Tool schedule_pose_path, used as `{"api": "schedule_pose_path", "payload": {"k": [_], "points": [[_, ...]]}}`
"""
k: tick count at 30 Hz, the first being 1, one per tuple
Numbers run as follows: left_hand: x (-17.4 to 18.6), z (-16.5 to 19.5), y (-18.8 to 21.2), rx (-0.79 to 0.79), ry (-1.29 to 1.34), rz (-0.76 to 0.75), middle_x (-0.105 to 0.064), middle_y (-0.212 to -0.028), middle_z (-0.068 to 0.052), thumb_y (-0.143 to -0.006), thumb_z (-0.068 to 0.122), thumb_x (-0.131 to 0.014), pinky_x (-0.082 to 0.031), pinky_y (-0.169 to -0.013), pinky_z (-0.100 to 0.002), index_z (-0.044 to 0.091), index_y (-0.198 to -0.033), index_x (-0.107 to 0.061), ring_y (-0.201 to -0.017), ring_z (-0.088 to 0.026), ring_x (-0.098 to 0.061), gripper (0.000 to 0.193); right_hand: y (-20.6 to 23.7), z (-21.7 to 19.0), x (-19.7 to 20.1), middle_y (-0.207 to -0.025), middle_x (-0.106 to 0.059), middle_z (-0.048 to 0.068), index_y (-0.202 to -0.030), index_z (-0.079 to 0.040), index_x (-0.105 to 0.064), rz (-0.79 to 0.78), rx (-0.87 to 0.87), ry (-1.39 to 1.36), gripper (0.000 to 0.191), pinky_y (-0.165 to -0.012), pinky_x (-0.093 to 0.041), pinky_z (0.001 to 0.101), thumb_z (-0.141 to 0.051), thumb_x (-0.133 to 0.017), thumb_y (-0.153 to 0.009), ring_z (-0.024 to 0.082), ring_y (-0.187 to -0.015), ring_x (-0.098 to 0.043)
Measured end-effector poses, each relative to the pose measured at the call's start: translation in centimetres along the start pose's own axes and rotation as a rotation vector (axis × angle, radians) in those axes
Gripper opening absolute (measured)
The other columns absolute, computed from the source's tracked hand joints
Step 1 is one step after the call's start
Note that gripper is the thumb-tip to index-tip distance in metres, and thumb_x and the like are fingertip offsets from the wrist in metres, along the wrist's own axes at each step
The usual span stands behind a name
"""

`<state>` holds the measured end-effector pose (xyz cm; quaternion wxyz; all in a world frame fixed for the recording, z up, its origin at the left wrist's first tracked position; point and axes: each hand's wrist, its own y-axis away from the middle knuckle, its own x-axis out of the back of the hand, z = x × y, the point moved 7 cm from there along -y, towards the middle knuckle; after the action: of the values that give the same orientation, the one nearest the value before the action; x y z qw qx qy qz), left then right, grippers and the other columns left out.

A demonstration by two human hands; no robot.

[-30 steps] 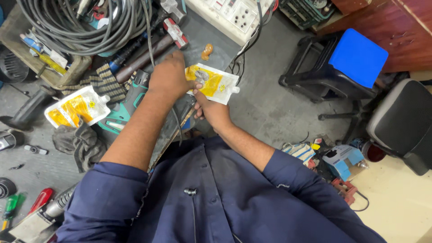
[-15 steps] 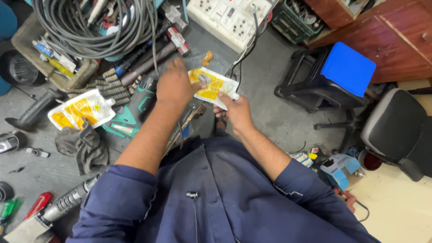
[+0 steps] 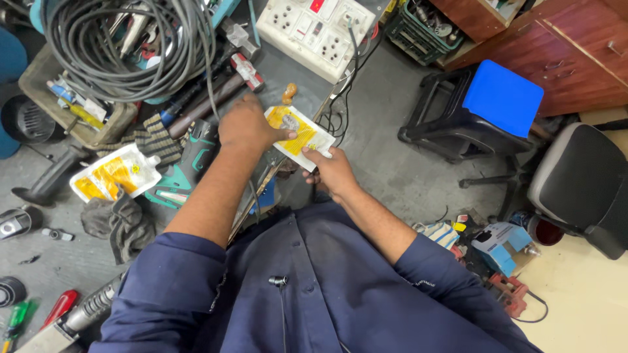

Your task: The person holds an angle grinder on the workbench, opens a yellow pouch of grease with a small cutting tool, and squeezes the grease into the gear head opening of the grinder. They then handle the grinder, turning and pressing on its gear housing while the pouch and cut pieces sit on the bench.

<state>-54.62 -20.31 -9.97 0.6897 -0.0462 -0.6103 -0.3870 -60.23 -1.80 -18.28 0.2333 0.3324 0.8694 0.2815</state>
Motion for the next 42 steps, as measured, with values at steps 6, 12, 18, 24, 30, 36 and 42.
{"api": "schedule_pose_path", "payload": {"k": [6,12,18,24,30,36,42], "points": [[0.4,-0.1,-1.3,0.053,0.006,-0.043,-0.071,-0.111,-0.020,-0.054,0.066,-0.094,-0.057,-0.086,-0.048,0.002,-0.113,-0.065,-0.103,-0.036,-0.071,0.092,-1.2,-0.6,0.8,-0.073,-0.069,0.008,-0.102,0.001,-0.069,-0.088,-0.092,0.015,0.039,-0.047,-0.054,0.0267,-0.037,-0.060,-0.098,0.013,-0.055,-0.064],[0.6,0.1,-2.1,0.121,0.016,-0.067,-0.072,-0.108,-0.021,-0.053,0.065,-0.095,-0.057,-0.086,-0.047,0.003,-0.112,-0.068,-0.101,-0.037,-0.072,0.090,-1.6,-0.3,1.6,-0.068,-0.065,0.008,-0.097,0.003,-0.068,-0.188,-0.121,0.191,0.031,-0.046,-0.051,0.0286,-0.028,-0.063,-0.096,0.014,-0.052,-0.061],[1.0,0.4,-2.8,0.223,-0.010,-0.127,-0.073,-0.112,-0.020,-0.054,0.064,-0.096,-0.057,-0.090,-0.045,0.002,-0.114,-0.070,-0.104,-0.034,-0.072,0.091,-1.8,-0.3,1.9,-0.065,-0.061,0.006,-0.093,-0.002,-0.065,-0.307,-0.214,0.189,0.027,-0.044,-0.046,0.0285,-0.029,-0.063,-0.095,0.015,-0.051,-0.060],[1.7,1.3,-3.4,0.232,-0.006,-0.074,-0.072,-0.118,-0.016,-0.050,0.058,-0.099,-0.056,-0.091,-0.044,0.008,-0.120,-0.069,-0.109,-0.033,-0.070,0.091,-2.2,-0.3,2.7,-0.061,-0.059,0.005,-0.089,-0.002,-0.063,-0.327,-0.299,0.155,0.029,-0.043,-0.046,0.0305,-0.031,-0.064,-0.093,0.016,-0.049,-0.057],[1.6,0.9,-3.1,0.298,0.026,-0.105,-0.072,-0.119,-0.016,-0.050,0.059,-0.099,-0.056,-0.093,-0.043,0.006,-0.118,-0.072,-0.109,-0.032,-0.071,0.090,-2.3,-0.3,2.9,-0.063,-0.058,0.003,-0.085,-0.001,-0.062,-0.394,-0.277,0.190,0.032,-0.044,-0.046,0.0278,-0.032,-0.065,-0.095,0.014,-0.051,-0.057],[1.6,0.8,-3.0,0.292,-0.006,-0.133,-0.073,-0.118,-0.017,-0.050,0.064,-0.097,-0.057,-0.092,-0.043,0.004,-0.116,-0.073,-0.109,-0.032,-0.071,0.092,-2.4,0.4,3.0,-0.062,-0.058,0.003,-0.083,-0.006,-0.060,-0.379,-0.325,0.195,0.030,-0.044,-0.045,0.0261,-0.034,-0.064,-0.094,0.012,-0.048,-0.056],[2.1,1.6,-2.1,0.247,-0.009,-0.082,-0.073,-0.116,-0.019,-0.056,0.065,-0.094,-0.056,-0.092,-0.043,0.002,-0.116,-0.072,-0.107,-0.034,-0.071,0.090,-2.4,0.2,2.9,-0.061,-0.057,0.003,-0.084,-0.003,-0.060,-0.406,-0.284,0.237,0.036,-0.045,-0.046,0.0263,-0.037,-0.062,-0.097,0.012,-0.048,-0.055]]}}
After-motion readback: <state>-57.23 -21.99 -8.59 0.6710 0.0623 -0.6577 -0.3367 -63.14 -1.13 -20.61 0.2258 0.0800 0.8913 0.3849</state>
